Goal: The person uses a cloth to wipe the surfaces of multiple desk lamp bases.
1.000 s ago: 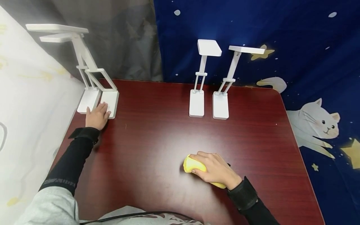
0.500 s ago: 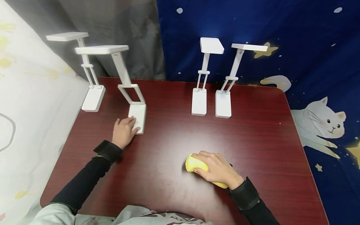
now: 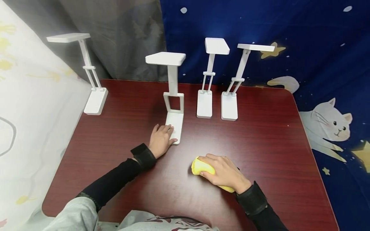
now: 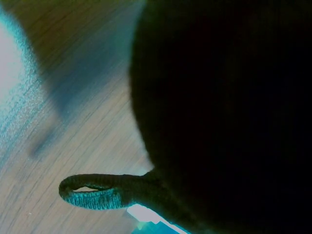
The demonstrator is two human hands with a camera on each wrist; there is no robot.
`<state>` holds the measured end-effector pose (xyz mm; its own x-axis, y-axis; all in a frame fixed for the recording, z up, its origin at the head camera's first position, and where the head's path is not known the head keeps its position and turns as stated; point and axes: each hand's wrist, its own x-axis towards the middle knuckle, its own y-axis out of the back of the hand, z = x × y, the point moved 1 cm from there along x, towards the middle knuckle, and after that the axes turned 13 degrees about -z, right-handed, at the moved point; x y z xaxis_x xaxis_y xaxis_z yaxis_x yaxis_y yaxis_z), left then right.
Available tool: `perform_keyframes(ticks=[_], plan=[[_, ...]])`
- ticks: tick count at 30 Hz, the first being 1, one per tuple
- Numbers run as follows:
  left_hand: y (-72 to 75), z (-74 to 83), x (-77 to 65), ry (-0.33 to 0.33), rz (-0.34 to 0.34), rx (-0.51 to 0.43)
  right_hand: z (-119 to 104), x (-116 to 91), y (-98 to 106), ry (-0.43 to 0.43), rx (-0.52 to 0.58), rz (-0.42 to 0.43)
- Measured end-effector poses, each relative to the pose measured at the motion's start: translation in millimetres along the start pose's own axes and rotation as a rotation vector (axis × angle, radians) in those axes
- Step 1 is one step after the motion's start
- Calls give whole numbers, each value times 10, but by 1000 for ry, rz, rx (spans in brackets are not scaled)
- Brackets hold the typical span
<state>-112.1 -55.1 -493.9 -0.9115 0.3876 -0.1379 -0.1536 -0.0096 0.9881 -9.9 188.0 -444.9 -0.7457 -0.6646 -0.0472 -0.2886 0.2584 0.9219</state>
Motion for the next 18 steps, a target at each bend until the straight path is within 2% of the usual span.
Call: perform_keyframes(ticks=[3, 6, 9, 11, 14, 18], plan=[[5, 125, 75, -4, -9, 6, 5, 8, -1, -4, 6, -1], [1, 225, 121, -1, 18, 13, 6, 33, 10, -3, 9, -7], [-4, 286, 152, -1, 42, 27, 33, 106, 40, -4, -8, -20], [8, 286, 171, -11, 26, 22, 78, 202, 94, -31, -15, -33], [54, 192, 226, -74, -40, -36, 195, 452, 230, -109, -52, -46], [138, -89, 370, -147, -120, -173, 375, 934, 395, -222, -194, -52]])
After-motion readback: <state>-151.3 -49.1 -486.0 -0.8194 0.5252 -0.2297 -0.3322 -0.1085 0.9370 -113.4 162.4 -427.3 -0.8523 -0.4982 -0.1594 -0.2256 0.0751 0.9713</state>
